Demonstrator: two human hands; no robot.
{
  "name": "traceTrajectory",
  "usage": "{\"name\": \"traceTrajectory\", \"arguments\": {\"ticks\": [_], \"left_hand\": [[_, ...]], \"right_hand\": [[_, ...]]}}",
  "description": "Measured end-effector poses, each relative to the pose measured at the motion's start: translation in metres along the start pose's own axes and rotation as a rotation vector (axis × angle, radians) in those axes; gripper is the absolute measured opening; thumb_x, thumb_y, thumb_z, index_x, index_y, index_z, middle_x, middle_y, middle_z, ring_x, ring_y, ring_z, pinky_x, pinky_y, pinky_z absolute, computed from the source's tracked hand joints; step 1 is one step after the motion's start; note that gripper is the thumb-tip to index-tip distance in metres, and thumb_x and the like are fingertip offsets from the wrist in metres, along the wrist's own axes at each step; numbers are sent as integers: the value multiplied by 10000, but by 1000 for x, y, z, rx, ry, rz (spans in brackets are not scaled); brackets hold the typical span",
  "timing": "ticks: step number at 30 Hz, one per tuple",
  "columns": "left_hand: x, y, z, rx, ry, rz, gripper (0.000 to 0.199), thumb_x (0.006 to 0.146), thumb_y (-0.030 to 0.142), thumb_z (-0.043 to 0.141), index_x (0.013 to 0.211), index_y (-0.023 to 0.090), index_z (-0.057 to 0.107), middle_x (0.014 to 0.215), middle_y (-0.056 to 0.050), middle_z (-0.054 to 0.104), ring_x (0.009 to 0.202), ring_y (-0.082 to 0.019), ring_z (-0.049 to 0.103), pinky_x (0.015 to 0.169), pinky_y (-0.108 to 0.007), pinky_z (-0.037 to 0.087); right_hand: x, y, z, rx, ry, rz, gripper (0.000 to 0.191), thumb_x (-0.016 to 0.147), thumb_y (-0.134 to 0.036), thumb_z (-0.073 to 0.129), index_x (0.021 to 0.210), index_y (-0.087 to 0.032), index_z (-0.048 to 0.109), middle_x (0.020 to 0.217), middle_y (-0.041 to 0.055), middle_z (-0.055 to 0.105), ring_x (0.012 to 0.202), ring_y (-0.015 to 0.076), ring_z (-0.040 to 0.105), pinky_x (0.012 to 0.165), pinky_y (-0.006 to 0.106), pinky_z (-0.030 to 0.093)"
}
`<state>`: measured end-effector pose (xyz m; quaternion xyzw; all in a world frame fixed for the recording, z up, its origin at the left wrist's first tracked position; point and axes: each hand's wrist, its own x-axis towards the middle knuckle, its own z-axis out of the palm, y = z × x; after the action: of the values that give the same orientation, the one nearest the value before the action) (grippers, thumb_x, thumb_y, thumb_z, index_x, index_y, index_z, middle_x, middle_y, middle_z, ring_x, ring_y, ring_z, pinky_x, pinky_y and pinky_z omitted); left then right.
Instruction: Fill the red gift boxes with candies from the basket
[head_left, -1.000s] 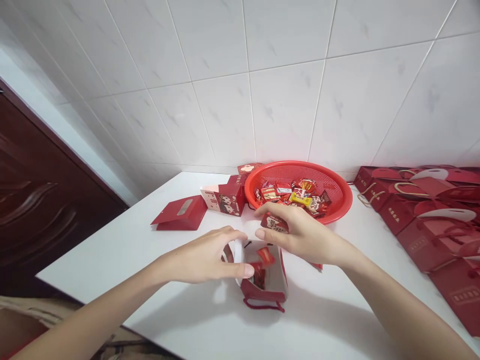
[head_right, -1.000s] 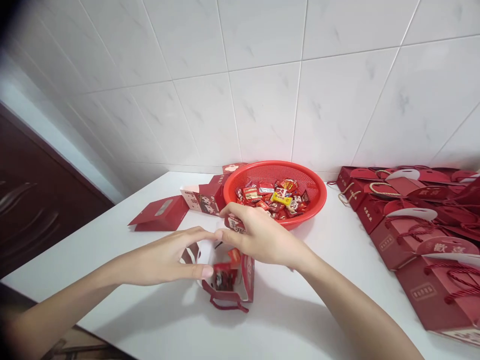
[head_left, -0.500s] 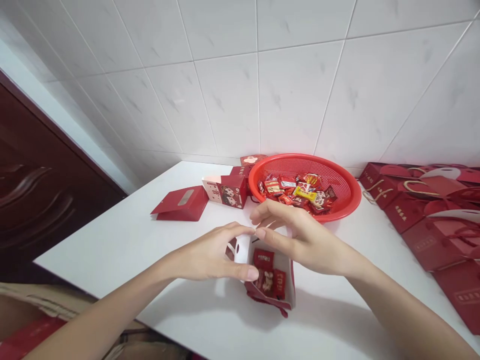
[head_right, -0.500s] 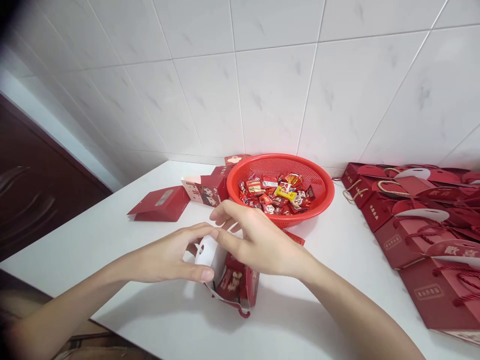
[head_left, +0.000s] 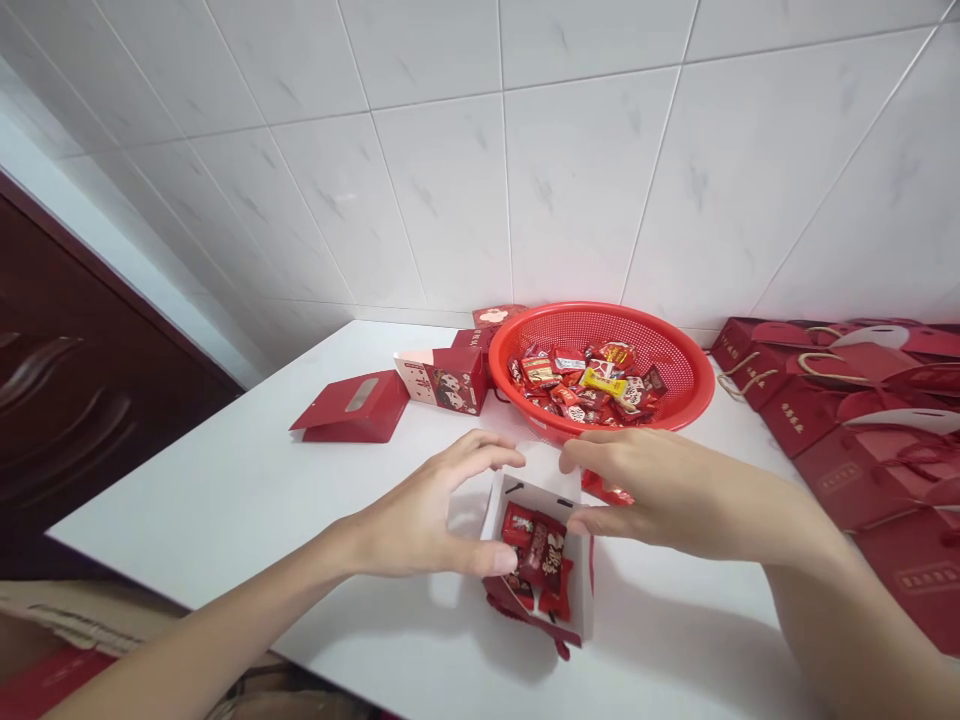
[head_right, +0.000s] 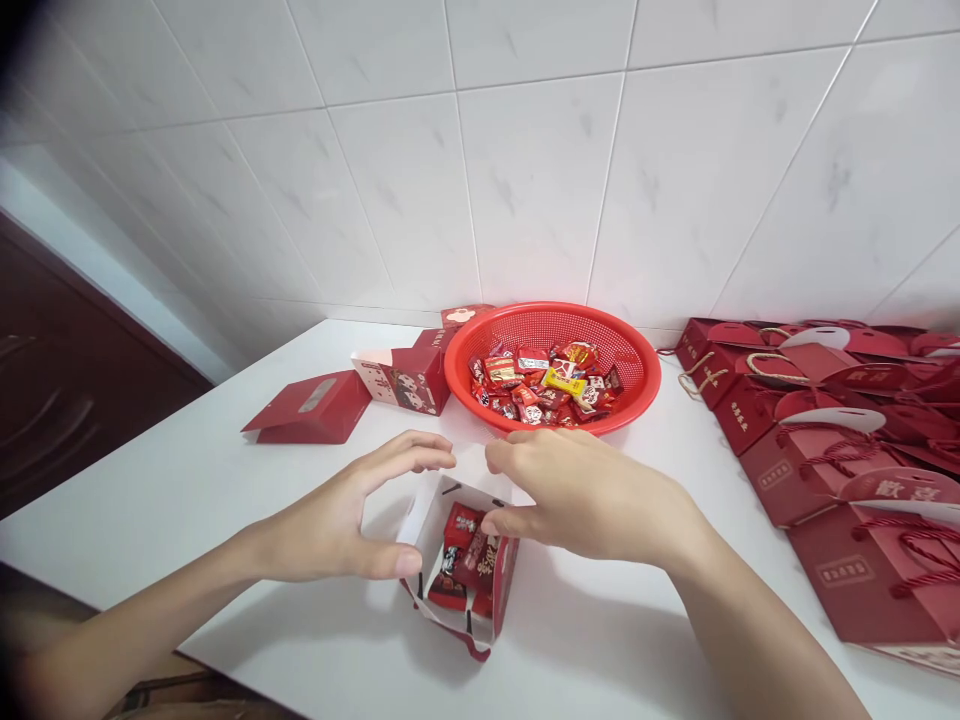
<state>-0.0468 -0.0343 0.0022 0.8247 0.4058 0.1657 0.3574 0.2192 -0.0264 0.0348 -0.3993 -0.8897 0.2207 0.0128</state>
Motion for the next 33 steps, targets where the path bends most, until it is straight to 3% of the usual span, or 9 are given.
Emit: {"name": "traceTrajectory", "arguments": {"ticks": [5, 7, 9, 12, 16, 19, 22, 27, 33], "left_hand": [[2, -2, 3, 11, 29, 58, 322, 840, 453, 679, 1099, 262, 686, 1297, -82, 544, 1217, -263, 536, 1071, -408, 441], [2, -1, 5, 12, 22, 74, 387, 804, 538, 690, 1068, 255, 699, 1281, -91, 539, 1202, -285, 539, 1071, -440, 435], [1, 1, 11, 35, 13, 81, 567, 680, 638, 757, 1085, 249, 684, 1331, -111, 498, 1235, -335, 508, 1073, -491, 424], [0, 5, 25, 117, 37, 52, 680, 536, 610, 851, 1063, 235, 641, 1408, -135, 426, 1282, -392, 456, 1027, -516, 456], [0, 7, 36, 146, 106, 16, 390, 642, 350, 796, 929, 219, 567, 1354, -119, 460, 1239, -335, 514, 958, -427, 510], [2, 4, 32, 145, 136, 33, 281, 716, 268, 708, 954, 224, 564, 1314, -104, 503, 1222, -293, 538, 994, -400, 491], [4, -1, 26, 158, 172, 62, 305, 760, 277, 681, 1044, 228, 579, 1296, -99, 540, 1167, -269, 574, 997, -390, 489], [6, -4, 21, 224, 222, 79, 548, 781, 310, 685, 1294, 233, 510, 1276, -96, 609, 1172, -274, 573, 1039, -416, 464], [8, -3, 20, 348, 144, 116, 354, 802, 345, 662, 1136, 229, 646, 1165, -76, 680, 1098, -269, 616, 1195, -526, 249]], "right_hand": [[-1, 5, -5, 27, -40, -22, 290, 911, -443, 588, 1072, -211, 653, 895, 67, 686, 721, 211, 627, 591, 283, 396], [-2, 7, -7, 33, -65, -26, 305, 911, -444, 586, 1097, -214, 657, 888, 64, 688, 702, 205, 624, 588, 283, 397], [-1, 9, -9, 44, -75, -29, 329, 905, -450, 590, 1118, -208, 659, 885, 68, 687, 699, 204, 623, 588, 284, 402], [0, 9, -9, 63, -83, -34, 321, 891, -443, 603, 1088, -198, 669, 888, 75, 681, 714, 208, 625, 586, 283, 408], [-2, 10, -10, 63, -111, -35, 243, 866, -361, 630, 1058, -218, 668, 914, 65, 671, 736, 207, 618, 590, 279, 410], [-6, 11, -12, 79, -95, -61, 246, 856, -350, 637, 1068, -228, 659, 918, 60, 665, 749, 210, 611, 619, 288, 426], [-8, 12, -13, 114, -86, -112, 226, 867, -362, 616, 1044, -228, 657, 903, 55, 655, 744, 204, 602, 633, 291, 432], [-7, 10, -14, 44, -144, -84, 129, 871, -322, 613, 940, -213, 623, 876, 42, 625, 705, 181, 561, 591, 278, 394], [-1, 8, -11, -21, -147, -30, 133, 883, -323, 615, 837, -212, 559, 799, 18, 590, 626, 154, 519, 524, 269, 303]]}}
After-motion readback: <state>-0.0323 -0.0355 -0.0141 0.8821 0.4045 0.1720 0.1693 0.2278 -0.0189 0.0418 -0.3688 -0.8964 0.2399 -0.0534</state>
